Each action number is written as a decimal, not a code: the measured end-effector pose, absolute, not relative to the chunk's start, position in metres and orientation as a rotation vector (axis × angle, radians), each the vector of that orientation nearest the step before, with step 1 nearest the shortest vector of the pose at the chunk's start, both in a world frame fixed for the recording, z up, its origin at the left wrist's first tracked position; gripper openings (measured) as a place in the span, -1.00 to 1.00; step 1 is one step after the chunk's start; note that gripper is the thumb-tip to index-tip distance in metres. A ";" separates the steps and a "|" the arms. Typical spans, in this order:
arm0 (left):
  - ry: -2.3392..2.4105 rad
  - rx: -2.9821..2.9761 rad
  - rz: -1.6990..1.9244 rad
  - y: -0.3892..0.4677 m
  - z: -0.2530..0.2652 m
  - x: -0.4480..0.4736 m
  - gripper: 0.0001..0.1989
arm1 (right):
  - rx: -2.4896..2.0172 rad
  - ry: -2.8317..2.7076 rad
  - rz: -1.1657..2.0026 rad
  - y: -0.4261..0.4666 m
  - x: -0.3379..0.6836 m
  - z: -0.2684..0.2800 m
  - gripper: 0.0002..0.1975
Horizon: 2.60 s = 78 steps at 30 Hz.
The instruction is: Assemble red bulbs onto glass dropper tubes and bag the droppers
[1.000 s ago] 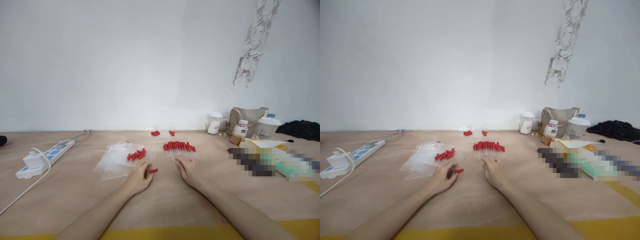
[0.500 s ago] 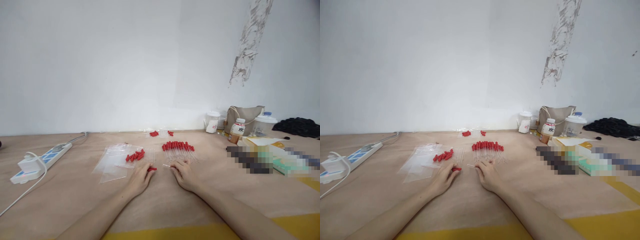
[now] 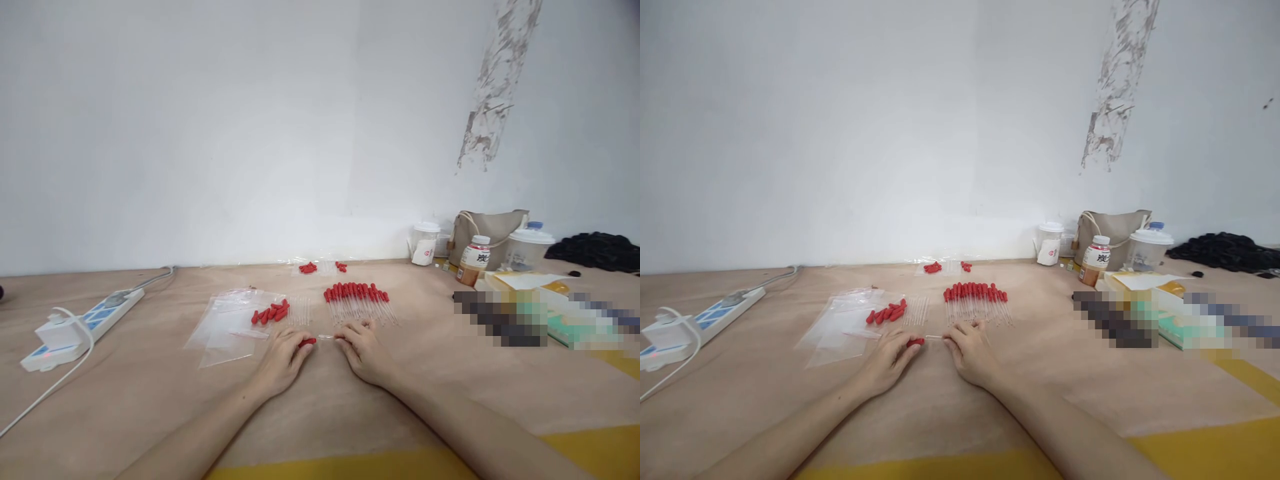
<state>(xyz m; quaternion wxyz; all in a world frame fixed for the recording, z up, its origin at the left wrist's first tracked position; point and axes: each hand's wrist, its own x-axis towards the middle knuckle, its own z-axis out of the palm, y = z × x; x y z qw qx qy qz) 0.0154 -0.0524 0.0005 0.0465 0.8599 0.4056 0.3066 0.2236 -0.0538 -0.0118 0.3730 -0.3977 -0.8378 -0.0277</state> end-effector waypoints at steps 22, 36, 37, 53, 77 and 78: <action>1.106 2.767 0.880 -0.052 0.001 0.014 -0.80 | -0.924 -2.290 -0.023 -0.043 0.226 -0.016 -0.79; 1.083 2.890 0.835 -0.057 0.007 0.017 -0.81 | -0.943 -2.292 -0.238 -0.054 0.215 -0.018 -0.81; 1.074 2.903 0.826 -0.057 0.007 0.017 -0.82 | -0.951 -2.294 -0.239 -0.054 0.214 -0.018 -0.81; 1.328 2.884 0.967 -0.045 0.006 -0.001 -0.76 | -1.083 -2.297 -0.455 -0.053 0.233 0.001 -0.84; 1.860 2.616 0.931 -0.022 -0.003 -0.034 -0.88 | -1.965 -1.584 0.031 0.041 0.225 0.008 -0.67; 1.855 2.612 0.930 -0.022 -0.003 -0.034 -0.88 | -1.968 -1.593 0.021 0.042 0.225 0.007 -0.67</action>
